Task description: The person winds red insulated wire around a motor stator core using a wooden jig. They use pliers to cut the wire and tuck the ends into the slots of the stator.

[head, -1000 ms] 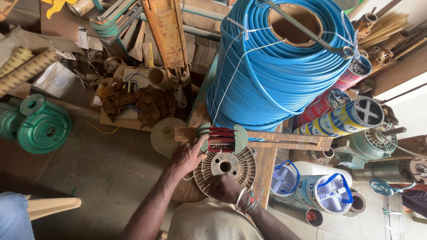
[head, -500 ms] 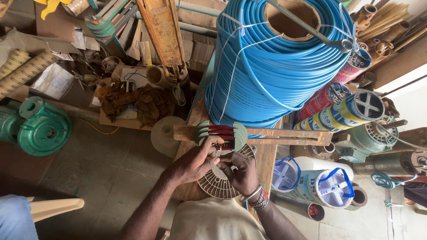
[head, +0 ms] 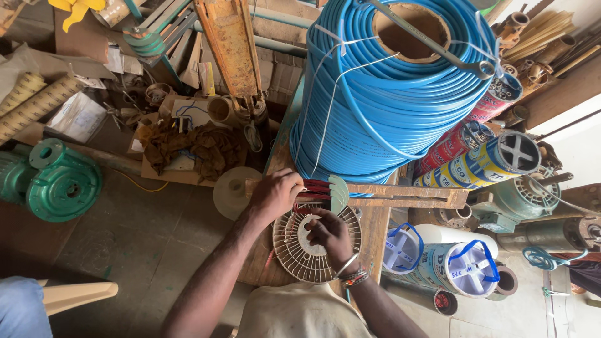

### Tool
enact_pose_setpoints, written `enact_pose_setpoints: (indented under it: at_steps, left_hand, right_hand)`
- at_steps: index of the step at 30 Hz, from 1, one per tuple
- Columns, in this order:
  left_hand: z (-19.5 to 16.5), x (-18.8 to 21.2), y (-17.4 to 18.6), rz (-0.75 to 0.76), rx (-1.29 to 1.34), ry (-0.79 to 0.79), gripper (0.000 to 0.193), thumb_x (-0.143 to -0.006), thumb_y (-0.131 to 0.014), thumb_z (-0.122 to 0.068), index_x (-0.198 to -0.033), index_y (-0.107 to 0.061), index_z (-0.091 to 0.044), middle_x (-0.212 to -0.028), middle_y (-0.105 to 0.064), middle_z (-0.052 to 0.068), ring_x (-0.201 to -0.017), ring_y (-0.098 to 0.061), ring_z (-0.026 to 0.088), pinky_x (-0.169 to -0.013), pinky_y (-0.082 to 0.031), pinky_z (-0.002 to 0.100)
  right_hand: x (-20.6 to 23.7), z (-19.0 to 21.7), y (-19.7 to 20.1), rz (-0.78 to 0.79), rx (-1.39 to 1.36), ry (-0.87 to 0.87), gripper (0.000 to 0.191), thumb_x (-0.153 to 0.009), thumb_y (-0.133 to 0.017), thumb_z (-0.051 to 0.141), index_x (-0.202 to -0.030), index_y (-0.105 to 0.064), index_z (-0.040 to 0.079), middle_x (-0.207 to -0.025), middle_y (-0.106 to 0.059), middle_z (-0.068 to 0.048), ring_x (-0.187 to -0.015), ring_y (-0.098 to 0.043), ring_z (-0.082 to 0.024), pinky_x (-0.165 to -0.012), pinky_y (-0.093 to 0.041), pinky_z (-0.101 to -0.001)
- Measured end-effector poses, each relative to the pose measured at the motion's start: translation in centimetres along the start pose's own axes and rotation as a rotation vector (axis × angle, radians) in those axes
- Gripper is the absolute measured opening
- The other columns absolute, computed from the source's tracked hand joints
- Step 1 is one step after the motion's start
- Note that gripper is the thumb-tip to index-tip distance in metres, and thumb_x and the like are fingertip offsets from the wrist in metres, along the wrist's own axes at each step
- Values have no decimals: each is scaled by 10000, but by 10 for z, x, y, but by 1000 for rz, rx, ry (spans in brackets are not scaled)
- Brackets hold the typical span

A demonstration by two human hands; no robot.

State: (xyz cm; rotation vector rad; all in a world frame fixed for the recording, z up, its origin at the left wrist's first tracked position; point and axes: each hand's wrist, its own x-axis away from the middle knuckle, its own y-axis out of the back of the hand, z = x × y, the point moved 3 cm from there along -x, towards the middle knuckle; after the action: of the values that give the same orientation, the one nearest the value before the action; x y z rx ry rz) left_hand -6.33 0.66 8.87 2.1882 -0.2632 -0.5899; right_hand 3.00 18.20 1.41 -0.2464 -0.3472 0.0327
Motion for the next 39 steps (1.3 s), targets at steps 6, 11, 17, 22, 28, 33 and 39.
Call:
enact_pose_setpoints:
  at_steps: [6, 11, 17, 22, 28, 33, 39]
  left_hand:
    - [36, -8, -48, 303, -178, 93, 79, -917, -702, -74, -855, -664, -44, -909, -682, 81, -805, -697, 245, -673, -576, 408]
    - [39, -15, -66, 327, -134, -44, 131, -747, -758, 3, -703, -653, -60, -788, -690, 97, -815, -669, 231, -696, -584, 383]
    - [37, -25, -53, 516, -123, 177, 180, -824, -680, 5, -662, -655, -71, -711, -719, 101, -667, -708, 218, -648, -581, 420]
    - [27, -18, -44, 518, -98, 179, 154, -882, -678, -86, -737, -722, -60, -776, -753, 131, -755, -744, 245, -734, -591, 429]
    - [26, -13, -50, 530, -104, 200, 95, -864, -734, -155, -852, -776, -71, -909, -756, 126, -899, -738, 260, -842, -584, 441]
    - [32, -18, -55, 593, -98, 243, 119, -872, -706, -152, -938, -774, -81, -982, -773, 142, -958, -742, 273, -900, -579, 446]
    - [36, -23, -54, 648, -49, 274, 168, -887, -692, -183, -1009, -746, -81, -1057, -762, 123, -1012, -731, 255, -927, -556, 421]
  right_hand:
    - [-14, -2, -21, 34, -199, -22, 433, -995, -552, 139, -1395, -460, 0, -879, -722, -126, -650, -676, -160, -576, -565, -295]
    - [-26, -10, -23, -74, -252, -80, 356, -1011, -533, 122, -1332, -497, -29, -875, -734, -154, -634, -681, -184, -556, -565, -314]
    - [-19, -28, -15, -174, -210, 39, 274, -1013, -565, 90, -1240, -605, -58, -885, -730, -115, -643, -685, -156, -548, -574, -293]
    - [-11, -26, -22, -163, -80, 146, 336, -994, -587, 61, -1315, -579, -37, -893, -725, -127, -641, -671, -136, -546, -572, -280]
    - [-14, -1, -28, -165, 163, 95, 432, -952, -607, 119, -1359, -509, 14, -781, -755, -124, -515, -665, -158, -444, -523, -293]
    - [-33, 12, -23, -147, 784, 175, 303, -998, -623, 300, -1153, -662, 42, -663, -760, -20, -460, -699, -158, -450, -539, -293]
    - [-50, 0, -21, -263, 829, 310, 323, -982, -668, 330, -839, -785, 65, -585, -726, -62, -487, -695, -138, -470, -526, -312]
